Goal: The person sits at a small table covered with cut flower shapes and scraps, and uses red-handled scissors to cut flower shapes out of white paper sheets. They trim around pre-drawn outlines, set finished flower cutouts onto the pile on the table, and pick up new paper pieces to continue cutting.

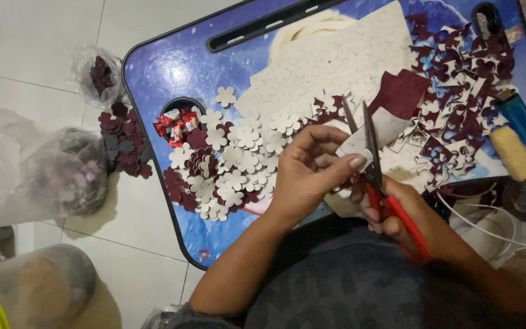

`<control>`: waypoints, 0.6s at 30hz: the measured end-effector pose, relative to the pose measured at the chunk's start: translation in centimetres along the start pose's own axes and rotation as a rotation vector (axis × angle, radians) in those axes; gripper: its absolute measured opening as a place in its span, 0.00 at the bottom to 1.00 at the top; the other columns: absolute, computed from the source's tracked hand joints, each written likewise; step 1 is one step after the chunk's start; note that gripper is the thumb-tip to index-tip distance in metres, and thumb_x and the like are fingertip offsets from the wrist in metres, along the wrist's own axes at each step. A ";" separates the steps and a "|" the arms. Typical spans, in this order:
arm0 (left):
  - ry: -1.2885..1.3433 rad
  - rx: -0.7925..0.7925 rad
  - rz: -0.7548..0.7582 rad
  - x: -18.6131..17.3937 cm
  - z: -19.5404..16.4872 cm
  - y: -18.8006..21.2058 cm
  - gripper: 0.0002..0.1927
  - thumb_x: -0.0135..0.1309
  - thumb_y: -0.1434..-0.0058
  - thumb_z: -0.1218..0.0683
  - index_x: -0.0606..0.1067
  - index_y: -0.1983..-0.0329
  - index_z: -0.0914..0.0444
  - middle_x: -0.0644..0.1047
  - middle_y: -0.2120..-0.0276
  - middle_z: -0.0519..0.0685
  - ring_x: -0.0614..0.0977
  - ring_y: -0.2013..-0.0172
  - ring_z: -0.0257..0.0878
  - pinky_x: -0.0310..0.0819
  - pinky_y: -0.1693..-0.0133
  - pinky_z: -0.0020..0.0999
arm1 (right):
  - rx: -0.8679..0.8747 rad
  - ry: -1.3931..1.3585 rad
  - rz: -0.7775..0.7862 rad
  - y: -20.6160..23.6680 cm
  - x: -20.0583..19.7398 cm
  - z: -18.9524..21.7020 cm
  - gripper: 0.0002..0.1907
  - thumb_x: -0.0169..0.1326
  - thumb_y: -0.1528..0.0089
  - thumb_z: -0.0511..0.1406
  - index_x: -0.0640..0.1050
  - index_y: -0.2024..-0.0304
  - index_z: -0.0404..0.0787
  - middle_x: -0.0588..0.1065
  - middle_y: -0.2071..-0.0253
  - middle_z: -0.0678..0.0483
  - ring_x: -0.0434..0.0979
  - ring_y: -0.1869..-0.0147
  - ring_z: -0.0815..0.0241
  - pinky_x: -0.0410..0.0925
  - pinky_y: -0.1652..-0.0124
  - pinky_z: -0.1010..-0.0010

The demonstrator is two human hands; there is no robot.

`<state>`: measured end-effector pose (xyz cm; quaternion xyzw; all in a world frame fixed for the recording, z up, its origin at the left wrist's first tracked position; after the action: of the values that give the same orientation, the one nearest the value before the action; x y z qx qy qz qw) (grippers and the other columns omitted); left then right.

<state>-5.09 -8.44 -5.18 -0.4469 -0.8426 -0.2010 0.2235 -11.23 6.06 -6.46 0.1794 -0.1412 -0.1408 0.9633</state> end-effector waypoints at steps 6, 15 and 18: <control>0.096 -0.010 0.073 0.1 1.2 -0.2 0.10 0.65 0.35 0.61 0.74 0.56 0.66 0.81 0.63 0.49 0.82 0.66 0.33 0.79 0.64 0.27 | -0.024 0.057 -0.014 -0.6 0.5 -0.1 0.52 0.54 0.56 0.74 0.69 0.54 0.38 0.63 0.71 0.61 0.62 0.71 0.70 0.62 0.71 0.77; 0.114 -0.058 0.088 0.3 1.8 -0.3 0.10 0.64 0.35 0.60 0.73 0.60 0.65 0.81 0.66 0.49 0.82 0.68 0.32 0.78 0.66 0.27 | -0.116 0.041 -0.027 -1.0 0.1 -1.2 0.48 0.56 0.52 0.71 0.69 0.54 0.37 0.63 0.73 0.61 0.62 0.73 0.71 0.61 0.74 0.77; 0.060 -0.069 0.061 0.1 1.9 -0.3 0.09 0.64 0.35 0.59 0.74 0.59 0.66 0.81 0.67 0.48 0.81 0.69 0.32 0.76 0.67 0.26 | -0.084 0.038 -0.045 -1.0 -0.5 -2.0 0.47 0.58 0.52 0.70 0.68 0.55 0.36 0.63 0.74 0.60 0.63 0.75 0.71 0.62 0.75 0.76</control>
<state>-5.74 -7.52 -6.70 -0.4735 -0.8141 -0.2362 0.2392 -11.24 5.99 -8.77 0.1443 -0.1130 -0.1647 0.9692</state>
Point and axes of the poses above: each hand's wrist, its own y-axis away from the middle knuckle, its own x-axis out of the palm, z = x × y, the point moved 8 cm from there along -y, towards the middle knuckle
